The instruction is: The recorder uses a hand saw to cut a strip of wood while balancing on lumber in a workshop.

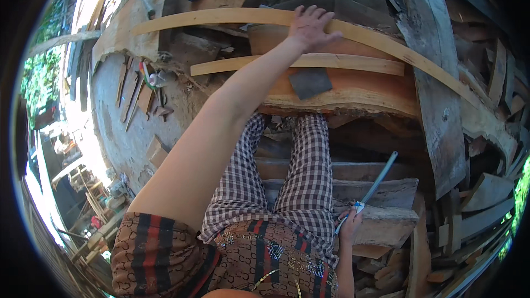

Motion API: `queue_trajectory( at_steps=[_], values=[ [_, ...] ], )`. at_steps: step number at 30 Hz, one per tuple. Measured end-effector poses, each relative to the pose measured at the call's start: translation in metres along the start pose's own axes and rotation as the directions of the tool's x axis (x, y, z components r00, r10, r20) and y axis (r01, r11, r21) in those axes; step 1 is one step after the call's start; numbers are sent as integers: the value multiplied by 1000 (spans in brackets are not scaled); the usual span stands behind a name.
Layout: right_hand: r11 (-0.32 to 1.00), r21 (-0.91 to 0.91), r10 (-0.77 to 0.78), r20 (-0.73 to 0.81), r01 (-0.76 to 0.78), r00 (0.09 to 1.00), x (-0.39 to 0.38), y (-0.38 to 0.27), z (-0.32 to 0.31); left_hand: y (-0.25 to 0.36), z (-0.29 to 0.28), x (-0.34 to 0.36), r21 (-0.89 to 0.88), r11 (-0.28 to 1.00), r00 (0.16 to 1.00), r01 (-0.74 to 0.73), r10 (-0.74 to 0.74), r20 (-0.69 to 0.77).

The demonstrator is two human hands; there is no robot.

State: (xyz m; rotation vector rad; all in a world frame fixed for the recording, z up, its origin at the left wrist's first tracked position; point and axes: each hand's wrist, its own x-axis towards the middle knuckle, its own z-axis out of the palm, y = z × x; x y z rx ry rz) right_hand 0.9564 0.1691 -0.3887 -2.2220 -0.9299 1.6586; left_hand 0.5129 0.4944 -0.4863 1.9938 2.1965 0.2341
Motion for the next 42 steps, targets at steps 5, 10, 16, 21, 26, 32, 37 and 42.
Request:
queue_trajectory(
  at_steps=[5,10,16,21,26,32,37,42],
  values=[
    [997,65,35,41,-38,999,28,-57,23,-5,-4,35,-39,998,990,58,-52,134],
    [950,-202,-233,51,239,971,102,-131,84,4,10,36,-47,982,982,185,-183,51],
    [765,-340,-532,145,547,834,172,-167,177,3,13,43,29,963,936,267,-266,230],
    [684,-455,-565,164,570,808,183,-168,205,4,17,41,51,956,927,289,-292,234],
    [709,-516,-479,149,481,865,200,-190,225,4,24,41,48,956,940,289,-293,176],
    [683,-359,-657,77,636,750,219,-224,244,4,26,38,47,960,947,277,-281,154],
    [762,-459,-462,111,457,880,187,-194,229,2,27,42,72,951,923,300,-309,228],
    [726,-384,-591,75,570,803,200,-217,231,4,28,38,51,964,953,262,-266,142]
  ],
)
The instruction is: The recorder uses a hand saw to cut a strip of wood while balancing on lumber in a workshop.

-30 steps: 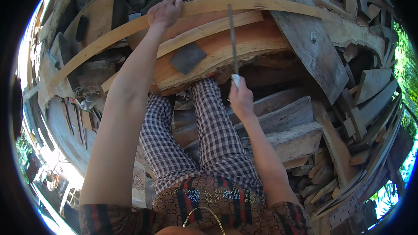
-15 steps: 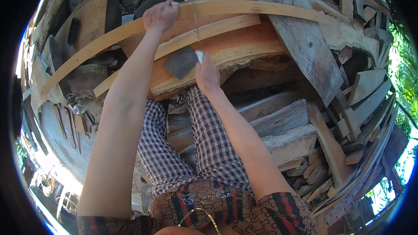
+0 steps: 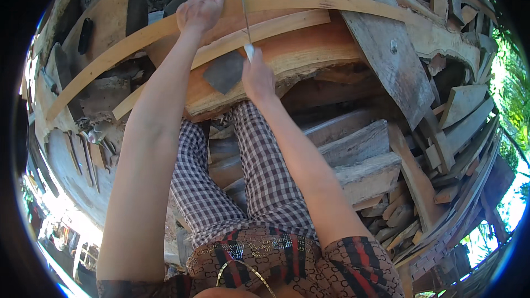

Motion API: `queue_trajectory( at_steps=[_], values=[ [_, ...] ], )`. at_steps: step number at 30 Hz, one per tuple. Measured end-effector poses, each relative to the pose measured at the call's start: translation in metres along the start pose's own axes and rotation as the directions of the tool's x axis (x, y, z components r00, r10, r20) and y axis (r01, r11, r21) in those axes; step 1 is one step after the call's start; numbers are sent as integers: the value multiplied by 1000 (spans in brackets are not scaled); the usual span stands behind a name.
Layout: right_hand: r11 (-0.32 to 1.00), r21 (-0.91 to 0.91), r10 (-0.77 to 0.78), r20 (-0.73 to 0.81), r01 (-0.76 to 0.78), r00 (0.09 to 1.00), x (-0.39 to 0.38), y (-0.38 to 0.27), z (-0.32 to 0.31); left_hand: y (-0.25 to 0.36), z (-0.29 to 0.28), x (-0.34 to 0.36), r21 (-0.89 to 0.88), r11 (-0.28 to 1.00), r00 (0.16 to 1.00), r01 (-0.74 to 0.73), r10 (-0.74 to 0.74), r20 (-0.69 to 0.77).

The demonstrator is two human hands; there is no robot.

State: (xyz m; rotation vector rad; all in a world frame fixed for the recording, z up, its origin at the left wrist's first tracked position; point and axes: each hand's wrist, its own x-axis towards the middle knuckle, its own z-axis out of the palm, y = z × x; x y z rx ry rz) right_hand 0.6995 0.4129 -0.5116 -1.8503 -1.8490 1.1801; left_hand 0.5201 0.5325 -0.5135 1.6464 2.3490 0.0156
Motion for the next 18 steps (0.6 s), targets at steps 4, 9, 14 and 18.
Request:
queue_trajectory(
  at_steps=[4,9,14,18],
  values=[
    [997,-54,-54,-28,53,998,29,-7,6,0,-4,3,-6,1000,1000,7,-7,6],
    [995,-87,60,96,-52,994,-17,14,6,-2,0,3,34,999,998,20,-22,52],
    [1000,4,29,41,-29,999,11,-2,7,0,3,-1,28,1000,1000,-12,13,-27],
    [999,44,14,21,-15,1000,14,-7,7,-1,1,3,22,1000,1000,1,-1,-8]
  ],
)
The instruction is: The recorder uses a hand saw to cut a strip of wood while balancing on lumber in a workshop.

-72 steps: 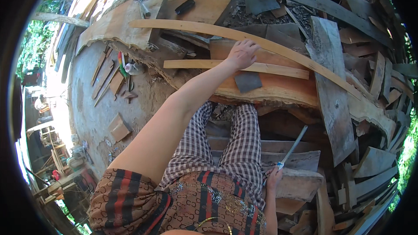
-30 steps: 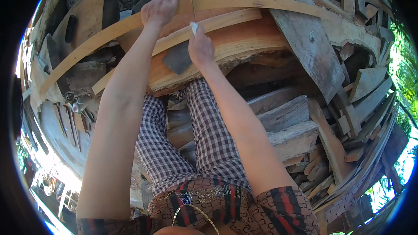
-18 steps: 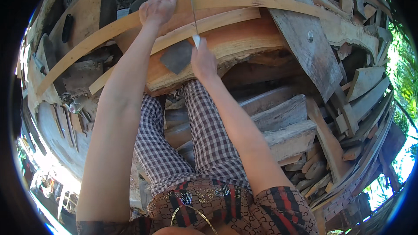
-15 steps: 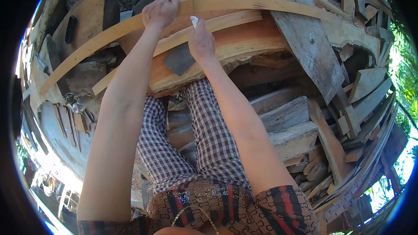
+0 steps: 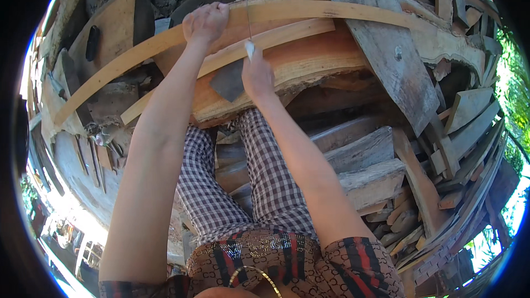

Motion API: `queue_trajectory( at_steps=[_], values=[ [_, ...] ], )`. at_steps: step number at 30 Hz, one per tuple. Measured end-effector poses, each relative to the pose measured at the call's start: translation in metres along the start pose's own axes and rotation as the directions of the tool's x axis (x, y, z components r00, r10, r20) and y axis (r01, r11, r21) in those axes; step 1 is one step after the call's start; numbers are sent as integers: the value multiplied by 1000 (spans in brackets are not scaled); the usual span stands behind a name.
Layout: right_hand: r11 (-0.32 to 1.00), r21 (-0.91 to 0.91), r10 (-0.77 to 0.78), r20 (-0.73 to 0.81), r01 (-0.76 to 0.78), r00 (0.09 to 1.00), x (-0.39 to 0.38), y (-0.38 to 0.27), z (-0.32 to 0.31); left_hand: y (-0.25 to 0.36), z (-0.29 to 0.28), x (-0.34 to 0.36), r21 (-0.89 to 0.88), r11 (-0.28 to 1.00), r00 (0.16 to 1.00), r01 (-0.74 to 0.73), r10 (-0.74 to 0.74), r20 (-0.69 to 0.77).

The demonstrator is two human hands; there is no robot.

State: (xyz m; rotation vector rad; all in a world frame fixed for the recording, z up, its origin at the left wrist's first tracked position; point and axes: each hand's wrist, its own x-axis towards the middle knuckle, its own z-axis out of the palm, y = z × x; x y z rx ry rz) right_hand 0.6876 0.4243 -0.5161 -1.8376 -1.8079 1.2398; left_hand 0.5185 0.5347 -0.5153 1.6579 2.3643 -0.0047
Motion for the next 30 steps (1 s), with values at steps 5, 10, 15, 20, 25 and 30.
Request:
queue_trajectory(
  at_steps=[5,10,15,20,25,30],
  values=[
    [992,-88,99,58,-94,993,-38,25,1,-1,4,-1,12,1000,1000,-3,4,-19],
    [997,-74,-6,19,8,1000,27,0,5,2,1,0,29,1000,1000,1,-1,6],
    [993,-98,64,37,-61,997,-20,18,4,0,3,4,38,999,997,18,-21,75],
    [994,-23,105,55,-104,993,-21,16,2,0,8,-4,14,1000,1000,-10,10,-6],
    [997,-11,-71,-81,71,994,15,3,9,2,0,1,28,999,1000,15,-16,18],
    [997,-45,55,-8,-56,998,-29,26,14,0,5,1,22,1000,1000,20,-20,13]
  ],
)
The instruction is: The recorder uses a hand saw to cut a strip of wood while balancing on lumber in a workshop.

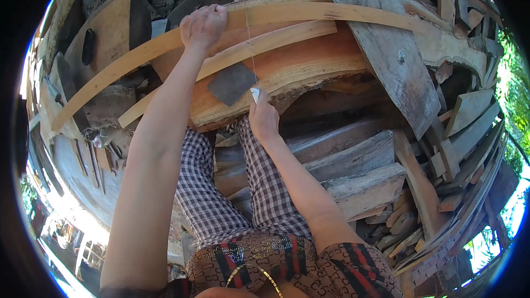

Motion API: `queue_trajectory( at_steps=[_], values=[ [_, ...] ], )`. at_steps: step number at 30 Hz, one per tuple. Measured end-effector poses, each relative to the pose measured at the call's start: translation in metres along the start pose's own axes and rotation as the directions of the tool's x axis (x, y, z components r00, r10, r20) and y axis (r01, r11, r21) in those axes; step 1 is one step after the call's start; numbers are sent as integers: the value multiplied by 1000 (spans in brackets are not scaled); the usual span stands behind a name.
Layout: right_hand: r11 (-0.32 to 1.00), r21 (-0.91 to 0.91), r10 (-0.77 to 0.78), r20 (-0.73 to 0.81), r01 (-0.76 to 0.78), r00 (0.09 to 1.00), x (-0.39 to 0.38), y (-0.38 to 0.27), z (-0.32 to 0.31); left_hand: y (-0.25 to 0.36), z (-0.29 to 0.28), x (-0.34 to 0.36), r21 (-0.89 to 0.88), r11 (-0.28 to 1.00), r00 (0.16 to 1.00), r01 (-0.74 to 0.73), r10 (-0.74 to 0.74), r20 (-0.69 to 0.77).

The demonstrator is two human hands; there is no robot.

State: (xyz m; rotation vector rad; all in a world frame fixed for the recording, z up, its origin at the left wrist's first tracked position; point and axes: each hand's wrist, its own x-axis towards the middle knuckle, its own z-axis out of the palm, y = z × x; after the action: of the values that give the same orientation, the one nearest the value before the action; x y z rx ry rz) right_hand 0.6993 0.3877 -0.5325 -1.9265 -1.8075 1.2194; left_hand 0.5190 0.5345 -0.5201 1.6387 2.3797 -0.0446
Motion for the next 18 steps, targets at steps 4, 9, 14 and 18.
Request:
queue_trajectory(
  at_steps=[4,9,14,18],
  values=[
    [998,10,-61,-41,62,997,25,-18,-6,1,2,-3,6,1000,999,-29,30,-42],
    [998,-14,-54,-5,54,999,31,-23,-7,1,0,1,15,1000,1000,-11,11,-25],
    [999,-51,15,58,-12,998,-7,-2,-2,-3,7,-1,16,999,998,-37,38,-48],
    [999,20,-49,-6,49,999,45,-23,-7,1,3,-1,28,999,1000,-15,16,-21]
  ],
)
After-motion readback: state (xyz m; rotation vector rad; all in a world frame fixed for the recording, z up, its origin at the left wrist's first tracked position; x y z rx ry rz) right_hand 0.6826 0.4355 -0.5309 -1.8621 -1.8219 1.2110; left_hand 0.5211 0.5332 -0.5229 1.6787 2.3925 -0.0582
